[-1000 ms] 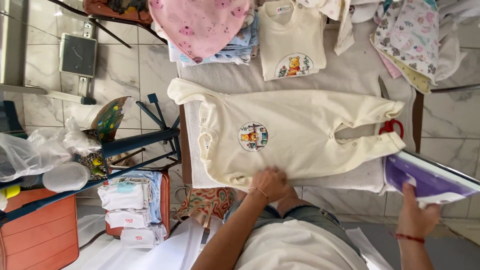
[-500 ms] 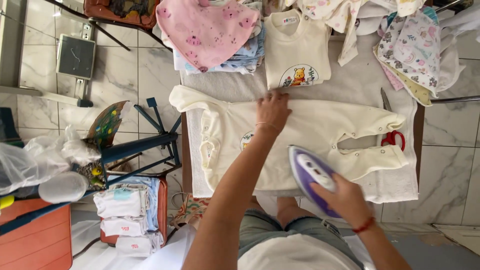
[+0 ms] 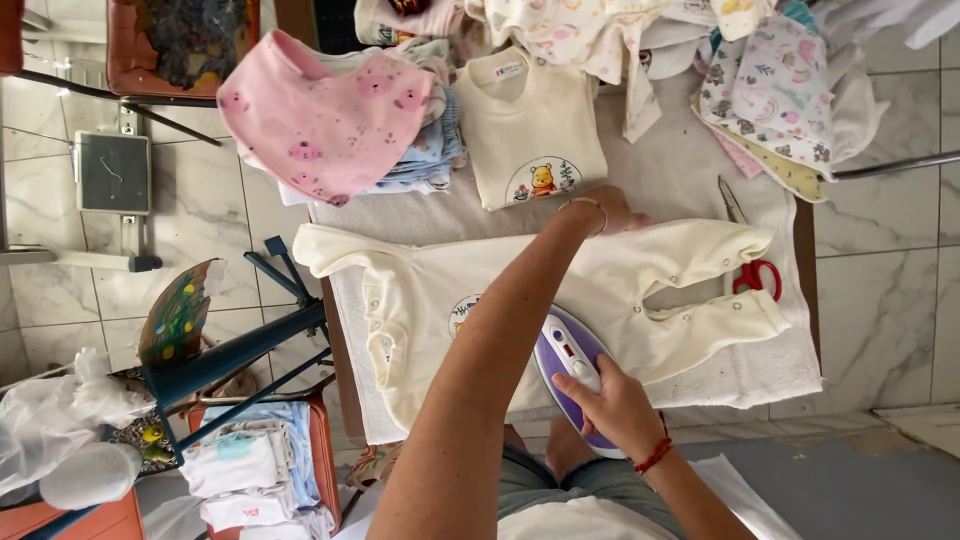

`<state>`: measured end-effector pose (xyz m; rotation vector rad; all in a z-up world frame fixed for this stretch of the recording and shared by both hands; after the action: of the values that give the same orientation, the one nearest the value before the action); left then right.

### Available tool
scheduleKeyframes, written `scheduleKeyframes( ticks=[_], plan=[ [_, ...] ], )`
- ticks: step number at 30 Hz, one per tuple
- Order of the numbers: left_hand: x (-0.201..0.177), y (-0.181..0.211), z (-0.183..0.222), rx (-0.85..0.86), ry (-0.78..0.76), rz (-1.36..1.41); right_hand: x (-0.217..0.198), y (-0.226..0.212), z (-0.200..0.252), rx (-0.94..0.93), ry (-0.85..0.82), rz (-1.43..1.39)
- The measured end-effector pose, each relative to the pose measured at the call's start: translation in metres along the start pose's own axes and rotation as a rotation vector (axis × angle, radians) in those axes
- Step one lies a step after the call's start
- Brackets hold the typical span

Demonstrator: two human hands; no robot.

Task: Ironing and folding baby onesies on a work table

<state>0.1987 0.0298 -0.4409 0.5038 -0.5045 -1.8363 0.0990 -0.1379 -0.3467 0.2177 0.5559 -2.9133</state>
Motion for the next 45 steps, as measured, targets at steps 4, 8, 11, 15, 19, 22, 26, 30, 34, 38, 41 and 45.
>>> scheduleKeyframes(
  ticks=[4,8,11,15,19,22,26,30,34,38,41,45],
  plan=[
    [0.002,0.001,-0.033,-0.145,-0.033,-0.213,-0.001,0.014,0.000,0.002,-0.045,-0.145],
    [0.020,-0.010,-0.069,-0.220,-0.280,-0.541,0.000,0.025,-0.004,-0.188,-0.047,-0.292],
    [0.028,-0.001,-0.040,-0.186,-0.363,-0.452,0.002,0.028,-0.004,-0.221,-0.042,-0.375],
    [0.012,0.016,0.002,-0.189,-0.258,-0.291,0.002,0.027,-0.007,-0.236,-0.045,-0.361],
    [0.012,0.023,-0.001,-0.164,-0.233,-0.263,0.003,0.030,-0.010,-0.268,-0.057,-0.343],
    [0.012,0.025,-0.008,-0.158,-0.228,-0.101,0.003,0.028,-0.009,-0.307,-0.050,-0.334],
    [0.010,0.045,-0.046,0.268,-0.148,-0.012,0.000,0.037,-0.011,-0.309,0.138,-0.392],
    [-0.005,0.080,-0.007,0.666,-0.075,0.446,-0.023,0.047,-0.014,-0.406,0.422,-0.569],
    [-0.005,0.084,0.052,1.071,0.024,0.415,-0.034,0.022,-0.029,-0.506,0.348,-0.656],
    [0.000,0.008,0.146,1.046,0.410,0.525,-0.041,-0.018,-0.036,-0.580,0.306,-0.719],
    [0.030,-0.105,0.187,0.682,0.825,0.705,-0.023,-0.053,-0.031,-0.573,0.130,-0.634],
    [0.111,-0.260,0.265,0.060,1.539,0.858,0.043,-0.075,-0.034,-0.526,-0.162,-0.372]
  ],
)
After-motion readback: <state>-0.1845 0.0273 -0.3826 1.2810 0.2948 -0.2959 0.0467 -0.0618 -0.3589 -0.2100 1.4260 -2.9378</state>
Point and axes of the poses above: each hand's wrist, its own z-axis away from the middle knuckle, its own x-axis out of the palm, y = z × x, the point moved 8 cm from there along -z, towards the middle knuckle, and after that the axes turned 12 degrees about -y, right-handed, at the moved point
